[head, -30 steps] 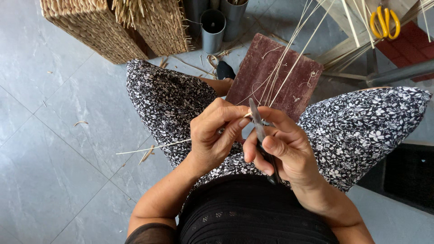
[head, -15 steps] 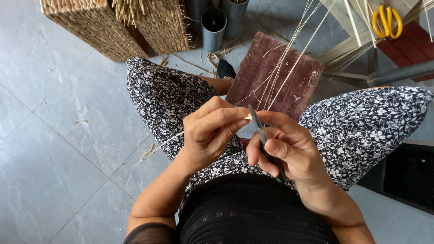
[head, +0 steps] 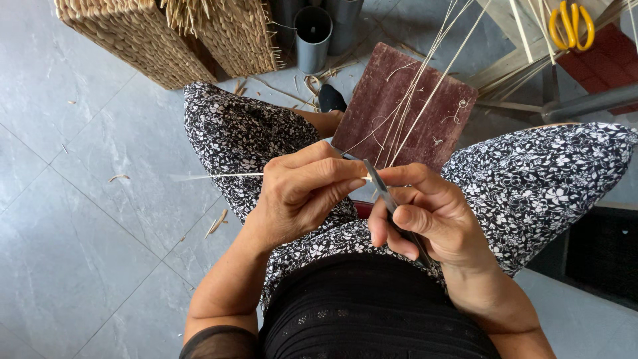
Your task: The person sits on a low stool and splits thin bamboo strips with a small knife, pulling strips apart by hand and trimming them. The person gathers finished strips and places them into a bundle with other woven basket materials.
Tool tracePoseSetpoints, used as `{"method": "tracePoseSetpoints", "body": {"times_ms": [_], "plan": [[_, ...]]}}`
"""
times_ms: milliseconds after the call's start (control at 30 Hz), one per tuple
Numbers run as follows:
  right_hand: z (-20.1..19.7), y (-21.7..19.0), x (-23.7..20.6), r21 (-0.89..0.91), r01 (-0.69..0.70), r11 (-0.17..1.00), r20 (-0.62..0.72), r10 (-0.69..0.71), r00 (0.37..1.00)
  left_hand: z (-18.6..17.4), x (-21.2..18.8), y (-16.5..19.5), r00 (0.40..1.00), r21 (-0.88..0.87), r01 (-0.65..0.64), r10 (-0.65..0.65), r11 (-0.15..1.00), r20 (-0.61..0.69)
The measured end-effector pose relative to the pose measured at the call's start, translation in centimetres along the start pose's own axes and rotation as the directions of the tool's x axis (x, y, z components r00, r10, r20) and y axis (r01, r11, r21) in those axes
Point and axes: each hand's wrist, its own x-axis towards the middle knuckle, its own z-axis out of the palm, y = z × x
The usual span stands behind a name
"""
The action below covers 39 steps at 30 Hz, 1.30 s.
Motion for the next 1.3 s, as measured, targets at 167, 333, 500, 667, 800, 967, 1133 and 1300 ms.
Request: {"method": "tracePoseSetpoints", "body": {"times_ms": [167,333,500,667,800,967,1133,1300], "plan": [[-0.1,0.1,0.1,-0.003,0.007,1.0,0.009,-0.007,1.0,0.0,-0.1,-0.1,1.0,-0.013,0.0,0.0,1.0,0.012],[0.0,0.2,-0.2,0.022,0.011,1.0,0.007,-0.011,1.0,0.6,-0.3,-0.4,1.0,-0.086,0.014,-0.014,0.996,0.007],[0.1,0.1,-0.6,0.011,0.0,1.0,-0.001,0.0,1.0,0.4,-0.4,-0.6,1.0,-0.091,-0.005,0.007,0.996,0.018],[0.2,0.0,-0.4,0.008,0.007,1.0,-0.002,-0.007,1.0,0.3,-0.2,-0.5,1.0,-0.046,-0.017,0.017,0.999,0.01],[0.2,-0.1,-0.4,0.0,-0.003,1.0,-0.008,0.003,1.0,0.2,-0.1,-0.3,1.0,-0.034,-0.014,0.014,0.999,0.016],[0.1,-0.1,-0.3,-0.003,-0.014,1.0,-0.007,0.014,1.0,-0.1,0.0,-0.2,0.999,-0.029,-0.012,0.012,1.0,0.029],[0.0,-0.2,-0.2,-0.009,-0.007,1.0,0.003,0.007,1.0,-0.2,0.1,-0.2,0.999,-0.026,-0.023,0.024,0.999,0.036],[-0.2,-0.1,0.0,-0.014,0.0,1.0,0.038,0.001,0.999,-0.5,0.1,-0.1,0.998,-0.044,-0.01,0.013,0.999,0.057]]}}
